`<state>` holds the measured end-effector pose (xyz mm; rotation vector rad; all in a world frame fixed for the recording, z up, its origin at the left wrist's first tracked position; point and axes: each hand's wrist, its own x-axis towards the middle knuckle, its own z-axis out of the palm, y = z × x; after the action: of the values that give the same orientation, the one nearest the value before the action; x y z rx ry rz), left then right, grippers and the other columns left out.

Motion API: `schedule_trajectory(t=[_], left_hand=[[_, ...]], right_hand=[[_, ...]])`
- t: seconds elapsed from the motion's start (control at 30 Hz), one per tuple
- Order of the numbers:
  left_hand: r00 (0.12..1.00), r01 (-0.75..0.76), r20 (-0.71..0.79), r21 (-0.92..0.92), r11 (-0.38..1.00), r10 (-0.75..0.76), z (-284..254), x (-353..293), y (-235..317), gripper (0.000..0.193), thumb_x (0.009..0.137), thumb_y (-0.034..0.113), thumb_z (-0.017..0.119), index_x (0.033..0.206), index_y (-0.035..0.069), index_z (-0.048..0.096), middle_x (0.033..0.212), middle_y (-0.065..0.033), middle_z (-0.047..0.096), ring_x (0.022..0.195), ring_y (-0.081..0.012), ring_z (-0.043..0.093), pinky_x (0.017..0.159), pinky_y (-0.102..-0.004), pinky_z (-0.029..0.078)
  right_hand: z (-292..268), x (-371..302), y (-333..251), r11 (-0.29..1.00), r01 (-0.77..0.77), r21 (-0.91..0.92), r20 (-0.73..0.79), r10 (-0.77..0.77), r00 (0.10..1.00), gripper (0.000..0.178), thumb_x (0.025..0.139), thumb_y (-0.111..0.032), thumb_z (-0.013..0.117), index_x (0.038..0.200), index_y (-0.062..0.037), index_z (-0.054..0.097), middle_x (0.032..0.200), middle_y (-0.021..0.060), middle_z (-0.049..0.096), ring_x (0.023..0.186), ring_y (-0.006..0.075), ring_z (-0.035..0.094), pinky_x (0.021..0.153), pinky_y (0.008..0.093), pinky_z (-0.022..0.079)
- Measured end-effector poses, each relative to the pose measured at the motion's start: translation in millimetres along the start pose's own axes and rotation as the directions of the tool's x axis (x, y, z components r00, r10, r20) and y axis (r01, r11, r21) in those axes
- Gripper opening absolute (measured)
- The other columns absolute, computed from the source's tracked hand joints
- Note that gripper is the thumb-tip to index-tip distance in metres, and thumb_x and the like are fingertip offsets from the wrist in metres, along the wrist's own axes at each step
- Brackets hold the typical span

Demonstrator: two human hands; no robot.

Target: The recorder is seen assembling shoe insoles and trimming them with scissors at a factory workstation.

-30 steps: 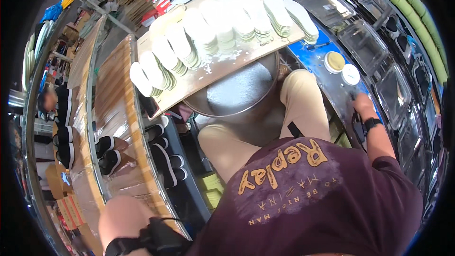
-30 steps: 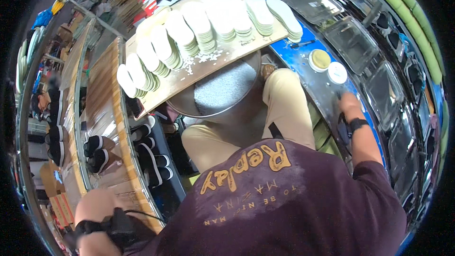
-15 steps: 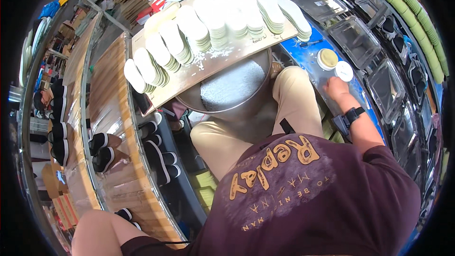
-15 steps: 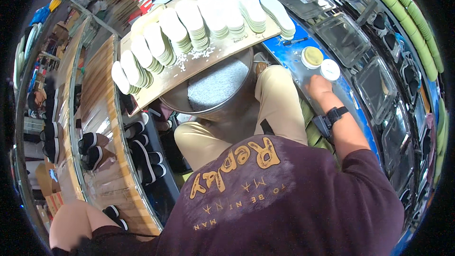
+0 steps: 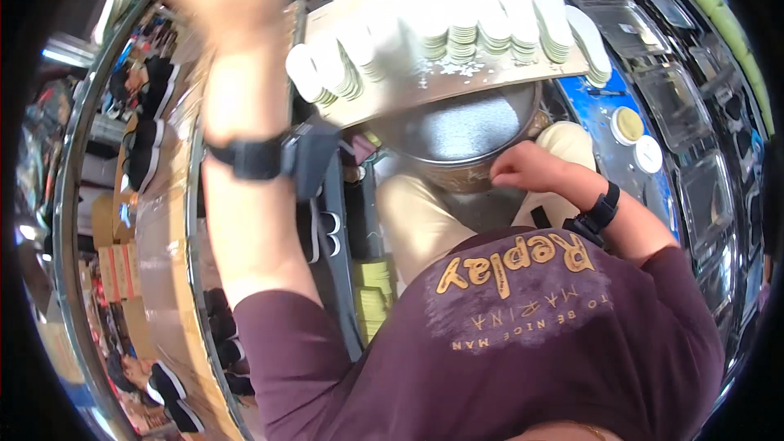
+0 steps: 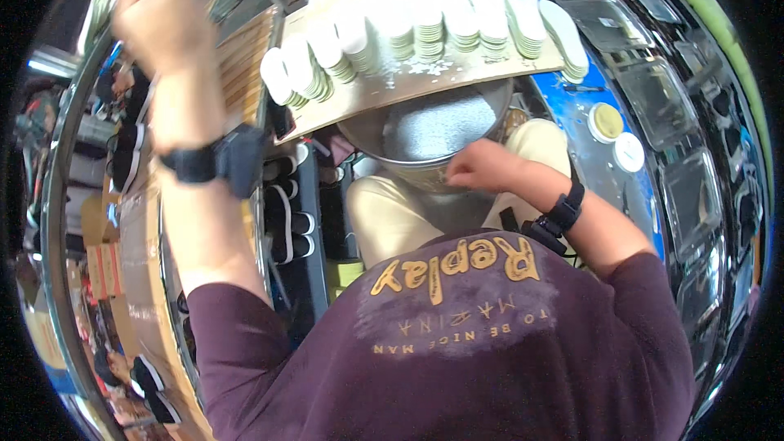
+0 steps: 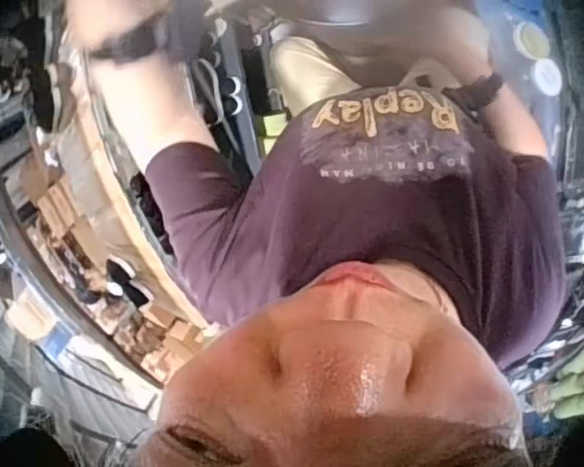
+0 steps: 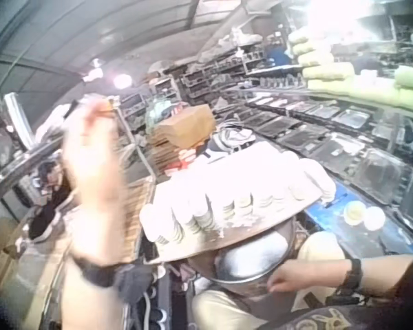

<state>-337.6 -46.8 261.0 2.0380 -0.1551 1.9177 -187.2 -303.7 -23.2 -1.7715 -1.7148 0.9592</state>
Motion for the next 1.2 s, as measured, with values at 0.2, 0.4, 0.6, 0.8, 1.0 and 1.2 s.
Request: schedule_trajectory(t=[0.2,0.4,0.6,0.8,1.0,1.2], left_hand=[[0.979,0.197,0.01,0.199,0.96,-0.203,37,-34,-71,0.03,0.088,-0.002,0.051,0.117,0.0,0.058,0.106,-0.0116,0.063,0.097,-0.0189,0.059,0.089,-0.0313,0.046],[0.979,0.2,-0.002,0.193,0.961,-0.203,26,-41,-74,0.03,0.088,-0.001,0.051,0.116,-0.001,0.059,0.108,-0.014,0.064,0.1,-0.0209,0.061,0.091,-0.0323,0.047],[0.966,0.238,0.06,0.166,0.957,-0.251,8,-41,-65,0.028,0.089,-0.001,0.05,0.116,-0.001,0.058,0.105,-0.0131,0.064,0.097,-0.0199,0.062,0.09,-0.0314,0.047],[0.99,0.107,0.074,0.134,0.985,-0.117,24,-23,-54,0.027,0.09,0.0,0.05,0.116,-0.001,0.058,0.104,-0.0132,0.064,0.096,-0.0196,0.061,0.088,-0.0307,0.047],[0.971,0.238,0.002,-0.131,0.962,-0.239,64,-29,-53,0.023,0.09,0.002,0.056,0.112,-0.002,0.062,0.105,-0.0076,0.066,0.096,-0.0134,0.061,0.088,-0.0261,0.047],[0.882,0.471,0.12,-0.236,0.85,-0.455,102,-64,-27,0.027,0.096,0.007,0.05,0.12,-0.003,0.058,0.112,-0.0122,0.064,0.102,-0.0165,0.06,0.093,-0.0297,0.046]], right_hand=[[40,64,-152,0.824,0.3,0.481,0.578,-0.555,0.598,0.059,0.09,-0.039,0.064,0.134,-0.0042,0.047,0.093,0.0098,0.067,0.08,0.0157,0.064,0.071,0.0311,0.053],[70,75,-221,0.849,0.079,0.522,0.583,-0.423,0.693,0.03,0.093,-0.03,0.057,0.09,-0.0012,0.066,0.073,0.0059,0.068,0.057,0.0127,0.061,0.052,0.0279,0.049],[80,99,-188,0.668,-0.125,0.734,0.3,-0.153,0.941,0.026,0.096,-0.021,0.053,0.087,0.0005,0.065,0.07,0.0061,0.067,0.05,0.0101,0.057,0.045,0.0263,0.045],[55,126,-144,0.55,-0.109,0.828,0.077,0.081,0.994,0.022,0.094,-0.018,0.055,0.085,0.0007,0.064,0.068,0.006,0.063,0.05,0.0098,0.052,0.044,0.025,0.043],[30,124,-122,0.526,-0.05,0.849,-0.097,0.248,0.964,0.02,0.094,-0.016,0.056,0.086,0.0005,0.064,0.065,0.005,0.06,0.048,0.0095,0.05,0.042,0.0248,0.041],[19,101,-82,0.483,-0.081,0.872,-0.021,0.201,0.979,0.017,0.093,-0.014,0.056,0.084,-0.002,0.064,0.064,0.0027,0.061,0.049,0.008,0.052,0.042,0.022,0.04]])
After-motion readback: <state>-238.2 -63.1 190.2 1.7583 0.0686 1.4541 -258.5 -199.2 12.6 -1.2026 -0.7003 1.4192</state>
